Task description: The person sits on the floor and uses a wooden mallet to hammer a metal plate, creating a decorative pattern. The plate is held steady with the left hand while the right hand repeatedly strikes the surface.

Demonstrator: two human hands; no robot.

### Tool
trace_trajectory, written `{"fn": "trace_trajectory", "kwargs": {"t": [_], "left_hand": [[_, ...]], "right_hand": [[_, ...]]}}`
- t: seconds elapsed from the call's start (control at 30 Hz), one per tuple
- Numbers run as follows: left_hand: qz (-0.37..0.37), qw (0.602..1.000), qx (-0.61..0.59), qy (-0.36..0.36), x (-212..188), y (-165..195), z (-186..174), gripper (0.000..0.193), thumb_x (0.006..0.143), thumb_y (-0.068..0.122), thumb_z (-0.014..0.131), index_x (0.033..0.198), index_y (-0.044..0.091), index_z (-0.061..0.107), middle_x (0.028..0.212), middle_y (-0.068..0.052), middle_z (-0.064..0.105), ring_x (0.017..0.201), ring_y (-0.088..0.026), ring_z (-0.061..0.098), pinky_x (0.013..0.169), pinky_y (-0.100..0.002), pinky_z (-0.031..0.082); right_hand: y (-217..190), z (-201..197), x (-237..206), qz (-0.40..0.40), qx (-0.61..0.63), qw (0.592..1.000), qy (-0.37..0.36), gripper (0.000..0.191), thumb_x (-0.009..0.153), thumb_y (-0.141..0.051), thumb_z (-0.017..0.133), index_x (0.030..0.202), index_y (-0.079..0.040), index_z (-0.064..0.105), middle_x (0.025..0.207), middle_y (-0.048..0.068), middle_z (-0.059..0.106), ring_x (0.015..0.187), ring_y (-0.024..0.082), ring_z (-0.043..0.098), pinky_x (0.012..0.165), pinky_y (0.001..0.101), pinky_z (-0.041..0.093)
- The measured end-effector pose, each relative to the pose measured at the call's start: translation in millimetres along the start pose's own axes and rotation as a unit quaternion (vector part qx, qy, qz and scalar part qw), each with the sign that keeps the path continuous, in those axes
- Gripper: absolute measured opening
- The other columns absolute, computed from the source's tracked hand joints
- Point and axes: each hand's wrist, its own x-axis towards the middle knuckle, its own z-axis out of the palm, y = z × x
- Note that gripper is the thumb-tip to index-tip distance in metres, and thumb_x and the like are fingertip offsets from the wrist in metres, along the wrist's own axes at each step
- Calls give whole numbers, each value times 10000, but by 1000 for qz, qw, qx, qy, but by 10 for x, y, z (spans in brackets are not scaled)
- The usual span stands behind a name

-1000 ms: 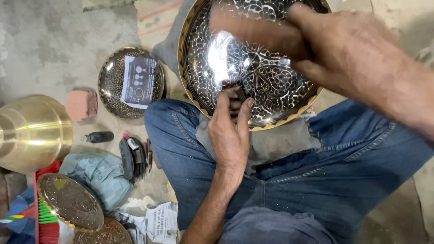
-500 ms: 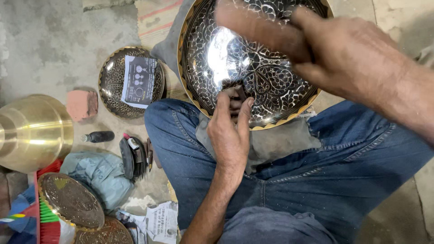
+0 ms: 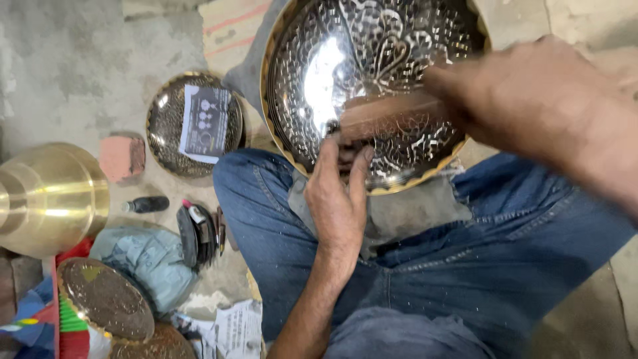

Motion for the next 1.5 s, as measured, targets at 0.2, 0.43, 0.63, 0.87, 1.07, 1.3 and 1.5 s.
{"fn": "trace_trajectory", "kwargs": {"t": [0.2, 0.43, 0.63, 0.87, 1.07, 1.3, 1.5], "left_hand": [[-32, 999, -2, -14, 4, -13, 5, 301, 984, 154, 713, 1235, 14, 624, 942, -111, 743, 823, -199, 743, 702, -355, 591], [-36, 999, -15, -21, -9, -27, 10, 309, 979, 140, 708, 1244, 7, 621, 962, -116, 747, 838, -196, 755, 710, -341, 605], [3, 1000, -17, -14, -5, -9, -12, 279, 996, 123, 704, 1237, 10, 621, 1005, -132, 749, 885, -214, 762, 751, -356, 603], [-22, 999, -9, -25, 16, 24, -19, 294, 981, 140, 707, 1237, 19, 628, 999, -125, 750, 870, -205, 765, 740, -353, 603], [-20, 999, -14, -30, 6, 31, -26, 295, 989, 134, 699, 1255, 27, 633, 1016, -120, 751, 880, -197, 763, 753, -346, 609], [-4, 1000, -3, -20, 16, 4, -15, 325, 974, 144, 710, 1267, 28, 629, 1023, -117, 749, 881, -199, 755, 714, -344, 600], [-24, 999, -1, -40, 7, -6, -23, 330, 979, 149, 704, 1277, 30, 627, 1010, -121, 742, 870, -220, 763, 743, -355, 606]], "right_hand": [[65, 139, 5, -17, 92, 992, 82, 277, 1031, -396, 598, 1185, -168, 567, 769, 55, 717, 606, 204, 690, 534, 348, 579], [21, 152, 1, -1, 145, 989, 37, 382, 984, -386, 622, 1270, -144, 550, 802, 52, 660, 582, 169, 680, 521, 314, 567], [10, 114, 0, 35, 185, 980, -58, 332, 1020, -328, 615, 1286, -152, 524, 810, 68, 682, 607, 177, 666, 531, 306, 575], [-13, 138, -31, 36, 100, 991, -82, 296, 1040, -390, 572, 1229, -168, 518, 819, 42, 655, 602, 162, 674, 579, 334, 581], [-23, 183, -63, 31, 125, 990, -58, 333, 1024, -393, 587, 1241, -148, 526, 833, 48, 692, 666, 198, 716, 604, 354, 597], [-47, 150, -83, 19, 113, 993, -24, 303, 1021, -374, 592, 1250, -180, 552, 865, 41, 698, 675, 221, 714, 578, 372, 599], [-94, 36, -113, 49, 14, 993, -103, 329, 1066, -429, 537, 1305, -205, 507, 871, -5, 697, 633, 159, 717, 787, 450, 523]]}}
